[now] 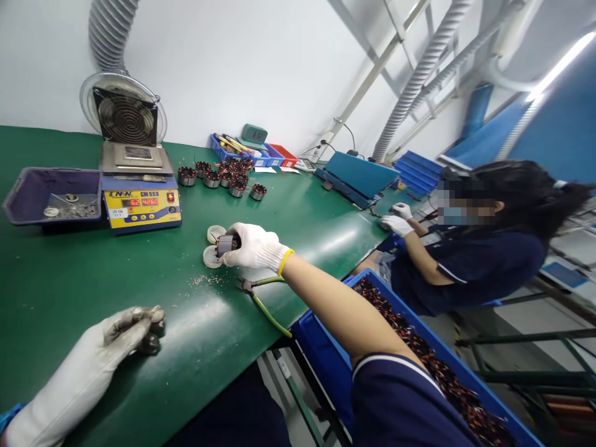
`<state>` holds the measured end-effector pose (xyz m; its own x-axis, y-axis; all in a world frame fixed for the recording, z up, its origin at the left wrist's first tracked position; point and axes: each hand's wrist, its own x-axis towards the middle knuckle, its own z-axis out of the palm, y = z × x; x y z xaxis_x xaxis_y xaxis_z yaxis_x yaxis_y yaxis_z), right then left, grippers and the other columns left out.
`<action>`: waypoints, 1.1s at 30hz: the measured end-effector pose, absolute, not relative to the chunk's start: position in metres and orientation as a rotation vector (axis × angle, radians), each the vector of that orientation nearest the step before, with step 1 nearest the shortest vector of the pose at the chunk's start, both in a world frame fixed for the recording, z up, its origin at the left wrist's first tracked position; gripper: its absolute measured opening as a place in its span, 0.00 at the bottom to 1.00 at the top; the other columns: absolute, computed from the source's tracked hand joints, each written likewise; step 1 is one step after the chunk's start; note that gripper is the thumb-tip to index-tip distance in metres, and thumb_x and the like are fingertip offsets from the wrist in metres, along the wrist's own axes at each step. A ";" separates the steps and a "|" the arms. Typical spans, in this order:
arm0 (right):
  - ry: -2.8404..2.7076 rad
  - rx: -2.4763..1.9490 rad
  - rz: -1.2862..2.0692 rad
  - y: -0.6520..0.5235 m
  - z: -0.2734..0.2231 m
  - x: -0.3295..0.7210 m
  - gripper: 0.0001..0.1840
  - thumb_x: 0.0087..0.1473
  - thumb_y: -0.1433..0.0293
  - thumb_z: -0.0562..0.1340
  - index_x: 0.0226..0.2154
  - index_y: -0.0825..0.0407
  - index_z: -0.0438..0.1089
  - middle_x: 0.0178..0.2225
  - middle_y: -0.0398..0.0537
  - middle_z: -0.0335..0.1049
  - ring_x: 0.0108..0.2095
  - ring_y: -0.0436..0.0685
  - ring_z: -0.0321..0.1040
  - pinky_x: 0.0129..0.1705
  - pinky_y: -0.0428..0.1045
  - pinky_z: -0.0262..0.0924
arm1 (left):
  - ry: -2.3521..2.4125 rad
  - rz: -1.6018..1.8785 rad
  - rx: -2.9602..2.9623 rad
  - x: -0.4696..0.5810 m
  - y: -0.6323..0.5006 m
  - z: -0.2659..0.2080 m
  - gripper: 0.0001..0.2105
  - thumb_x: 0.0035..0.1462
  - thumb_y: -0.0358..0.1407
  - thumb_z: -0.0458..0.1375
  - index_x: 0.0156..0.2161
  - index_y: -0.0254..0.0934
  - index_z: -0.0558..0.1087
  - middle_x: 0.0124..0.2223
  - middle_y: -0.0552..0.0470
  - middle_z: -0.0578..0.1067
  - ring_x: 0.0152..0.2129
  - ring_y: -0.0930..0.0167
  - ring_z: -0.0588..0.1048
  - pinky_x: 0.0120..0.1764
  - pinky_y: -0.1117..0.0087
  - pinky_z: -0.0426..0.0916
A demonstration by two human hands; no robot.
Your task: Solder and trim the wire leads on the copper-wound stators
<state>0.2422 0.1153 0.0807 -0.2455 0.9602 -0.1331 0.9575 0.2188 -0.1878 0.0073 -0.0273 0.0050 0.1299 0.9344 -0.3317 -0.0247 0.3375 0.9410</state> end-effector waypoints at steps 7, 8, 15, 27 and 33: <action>-2.497 -1.909 0.299 0.118 0.079 0.237 0.29 0.39 0.53 0.67 0.46 0.43 0.70 0.40 0.43 0.74 0.39 0.61 0.70 0.32 0.48 0.57 | 1.227 0.887 0.966 0.006 -0.027 -0.002 0.24 0.47 0.56 0.62 0.35 0.34 0.74 0.32 0.48 0.73 0.29 0.67 0.71 0.36 0.66 0.67; -2.501 -1.900 0.294 0.117 0.080 0.237 0.29 0.39 0.53 0.67 0.46 0.43 0.70 0.40 0.43 0.74 0.39 0.60 0.70 0.32 0.48 0.57 | 1.229 0.889 0.963 0.006 -0.027 -0.002 0.24 0.47 0.56 0.62 0.35 0.34 0.74 0.32 0.49 0.73 0.29 0.67 0.71 0.35 0.67 0.67; -2.590 -1.655 -0.271 0.103 0.092 0.235 0.29 0.48 0.57 0.64 0.52 0.47 0.63 0.48 0.51 0.66 0.44 0.62 0.63 0.37 0.51 0.57 | 1.214 0.894 0.990 0.006 -0.026 -0.001 0.24 0.46 0.56 0.62 0.34 0.33 0.75 0.31 0.48 0.74 0.28 0.66 0.71 0.35 0.66 0.67; -2.979 -1.135 -0.974 0.111 0.065 0.226 0.15 0.65 0.75 0.47 0.46 0.54 0.66 0.40 0.53 0.67 0.37 0.59 0.62 0.40 0.55 0.52 | 1.243 0.892 0.957 0.006 -0.026 0.001 0.29 0.41 0.59 0.64 0.36 0.32 0.75 0.35 0.44 0.76 0.29 0.63 0.74 0.36 0.64 0.70; -2.838 -1.200 -1.030 0.115 0.085 0.222 0.17 0.66 0.72 0.45 0.45 0.51 0.67 0.39 0.52 0.67 0.37 0.59 0.60 0.40 0.55 0.51 | 1.671 1.142 1.408 0.008 -0.023 -0.012 0.22 0.50 0.48 0.58 0.45 0.33 0.72 0.49 0.36 0.75 0.46 0.53 0.73 0.51 0.53 0.66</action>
<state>0.2218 0.1150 0.0847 -0.7221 0.6775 0.1400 0.6096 0.5275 0.5917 0.0081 -0.0226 -0.0122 -0.1995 0.9788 0.0472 0.3993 0.0373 0.9161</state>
